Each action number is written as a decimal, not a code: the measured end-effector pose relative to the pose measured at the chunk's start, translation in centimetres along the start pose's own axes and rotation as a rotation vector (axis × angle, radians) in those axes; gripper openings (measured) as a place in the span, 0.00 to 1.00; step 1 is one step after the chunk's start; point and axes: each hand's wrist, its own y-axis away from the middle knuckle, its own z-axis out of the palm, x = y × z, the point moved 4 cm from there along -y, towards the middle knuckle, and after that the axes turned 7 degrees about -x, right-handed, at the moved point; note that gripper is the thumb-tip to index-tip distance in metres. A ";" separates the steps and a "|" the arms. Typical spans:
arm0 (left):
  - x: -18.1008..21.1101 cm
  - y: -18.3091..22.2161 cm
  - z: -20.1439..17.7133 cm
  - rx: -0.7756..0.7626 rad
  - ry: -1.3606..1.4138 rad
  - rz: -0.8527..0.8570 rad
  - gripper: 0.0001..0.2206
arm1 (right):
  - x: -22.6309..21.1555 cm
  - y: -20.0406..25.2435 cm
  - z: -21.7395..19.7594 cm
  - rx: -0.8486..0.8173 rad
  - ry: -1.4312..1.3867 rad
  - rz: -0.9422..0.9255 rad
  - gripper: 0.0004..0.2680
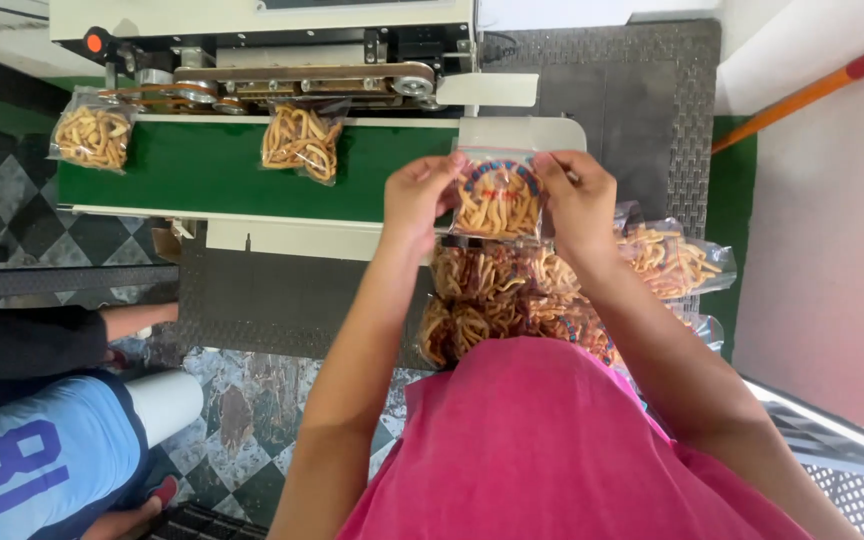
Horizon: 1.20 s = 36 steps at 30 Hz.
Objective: Feeding plastic bags filled with snacks into a continuous band heat sealer on a production line.
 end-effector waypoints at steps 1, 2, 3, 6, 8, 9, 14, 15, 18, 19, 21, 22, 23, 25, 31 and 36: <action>0.8 -1.3 -0.1 0.003 0.002 0.004 0.14 | 0.2 -1.4 0.4 -0.005 0.000 -0.003 0.03; 1.3 -2.3 -0.1 -0.009 -0.007 -0.011 0.12 | 0.2 -2.7 0.9 -0.018 0.045 -0.050 0.03; 1.9 -3.4 -0.2 -0.022 -0.015 -0.025 0.10 | 0.3 -3.9 1.3 -0.031 0.091 -0.098 0.04; 1.2 -7.9 -2.1 -0.064 -0.009 -0.103 0.11 | 1.0 -6.5 2.9 -0.109 0.149 -0.086 0.07; 2.3 -8.7 -2.1 -0.008 0.031 -0.195 0.11 | -1.2 -6.9 3.9 -0.137 0.296 -0.090 0.09; 2.5 -9.0 -2.2 0.043 0.069 -0.288 0.12 | -2.3 -7.1 4.5 -0.161 0.444 -0.094 0.12; 3.2 -8.9 -2.6 0.154 0.076 -0.281 0.11 | 0.0 -9.3 5.9 -0.005 0.551 -0.305 0.10; 3.4 -8.9 -2.7 0.149 0.082 -0.259 0.12 | 0.2 -9.5 6.0 0.042 0.550 -0.331 0.10; 3.4 -9.0 -3.4 0.156 0.091 -0.260 0.12 | 0.4 -9.1 6.3 0.072 0.583 -0.357 0.09; 3.3 -9.3 -3.9 0.159 0.091 -0.261 0.12 | 0.2 -9.0 6.5 0.070 0.583 -0.356 0.09; 3.0 -9.9 -4.2 0.133 0.118 -0.234 0.10 | -0.3 -8.7 6.5 0.085 0.564 -0.394 0.10; 3.0 -10.0 -4.5 0.131 0.117 -0.233 0.10 | -0.1 -8.9 6.5 0.088 0.563 -0.395 0.10; 3.0 -10.1 -4.7 0.115 0.132 -0.230 0.10 | 0.0 -8.9 6.5 0.092 0.583 -0.400 0.11; 3.5 -9.3 -5.0 0.104 0.144 -0.220 0.09 | 0.1 -9.0 6.7 0.093 0.594 -0.410 0.11; 1.9 0.3 -9.1 0.193 -0.105 0.590 0.09 | 0.1 -9.0 6.7 0.078 0.629 -0.426 0.12; -5.2 15.4 -13.3 0.068 -0.796 0.340 0.18 | 0.5 -8.6 6.9 0.063 0.695 -0.465 0.12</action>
